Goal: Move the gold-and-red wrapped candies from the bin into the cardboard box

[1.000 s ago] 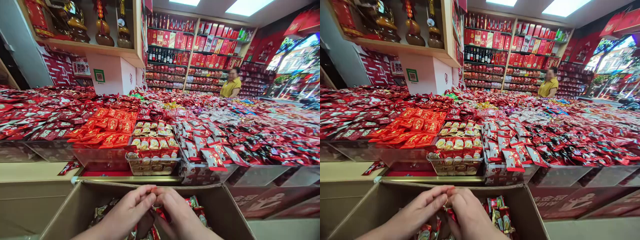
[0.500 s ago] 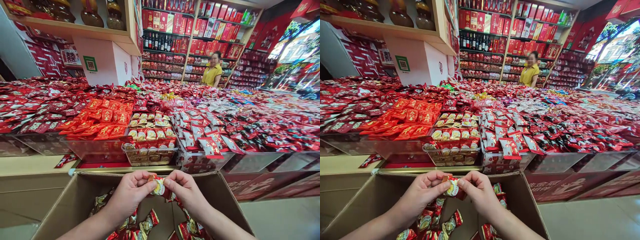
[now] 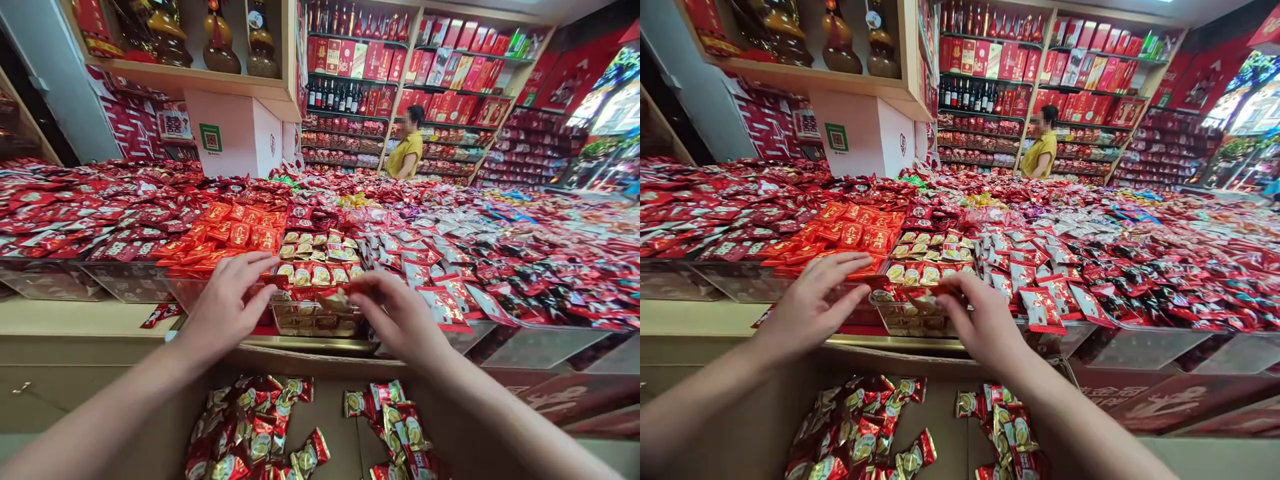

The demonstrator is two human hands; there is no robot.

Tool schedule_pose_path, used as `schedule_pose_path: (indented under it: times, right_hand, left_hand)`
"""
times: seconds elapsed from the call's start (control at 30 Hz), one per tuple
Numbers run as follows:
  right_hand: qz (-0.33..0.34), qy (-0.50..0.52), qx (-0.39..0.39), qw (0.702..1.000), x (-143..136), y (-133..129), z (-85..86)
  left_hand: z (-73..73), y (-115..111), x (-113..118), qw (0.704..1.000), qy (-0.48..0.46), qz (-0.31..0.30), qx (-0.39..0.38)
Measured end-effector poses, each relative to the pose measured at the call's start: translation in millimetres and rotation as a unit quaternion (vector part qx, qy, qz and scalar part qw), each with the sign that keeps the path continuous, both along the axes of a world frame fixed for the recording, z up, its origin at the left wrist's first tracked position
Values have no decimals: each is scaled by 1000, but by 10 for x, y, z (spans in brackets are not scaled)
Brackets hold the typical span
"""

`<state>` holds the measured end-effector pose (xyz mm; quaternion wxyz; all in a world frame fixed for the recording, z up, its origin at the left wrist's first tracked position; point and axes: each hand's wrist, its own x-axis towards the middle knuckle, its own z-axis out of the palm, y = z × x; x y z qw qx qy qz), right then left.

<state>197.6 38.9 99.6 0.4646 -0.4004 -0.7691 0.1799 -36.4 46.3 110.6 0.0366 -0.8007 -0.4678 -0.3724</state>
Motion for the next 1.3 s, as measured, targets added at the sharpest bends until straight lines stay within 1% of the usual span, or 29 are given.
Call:
schedule_pose_path:
  times: [0.07,0.1,0.17,0.27,0.4,0.5,0.63,0.7,0.8,0.93,1.03,1.17,1.3]
  right_hand:
    - [-2,-79,45,996,-116,194,203]
    - [0,-120,55,991,-185,283,273]
    - [11,-203,60,977,-322,433,346]
    - [19,-300,71,951,-470,590,320]
    - [13,-354,80,932,-558,705,216]
    - [21,-369,59,927,-585,729,183]
    - [1,-360,17,933,-583,696,182]
    - [1,-356,3,934,-565,676,176]
    - [8,-342,0,940,-535,671,152]
    - [6,-322,-1,947,-524,683,136]
    - [4,-323,-7,946,-535,670,165]
    - [9,-320,-20,947,-539,637,233]
    - [27,-326,-18,945,-527,644,249]
  left_hand:
    - [81,202,-56,997,71,-3,-35]
    - [99,283,-63,993,97,-8,-60]
    - [108,395,-53,986,127,-21,-104]
    - [110,470,-21,980,135,-49,-140]
    - [140,526,-1,974,128,-72,-175]
    - [167,554,5,972,121,-74,-186]
    - [179,545,22,970,112,-87,-197]
    - [167,537,26,972,99,-86,-197]
    - [138,544,22,973,87,-86,-197]
    - [121,571,20,969,90,-103,-206]
    - [135,570,16,966,94,-118,-210]
    - [137,567,-17,954,104,-162,-231]
    - [128,611,-25,947,107,-176,-245]
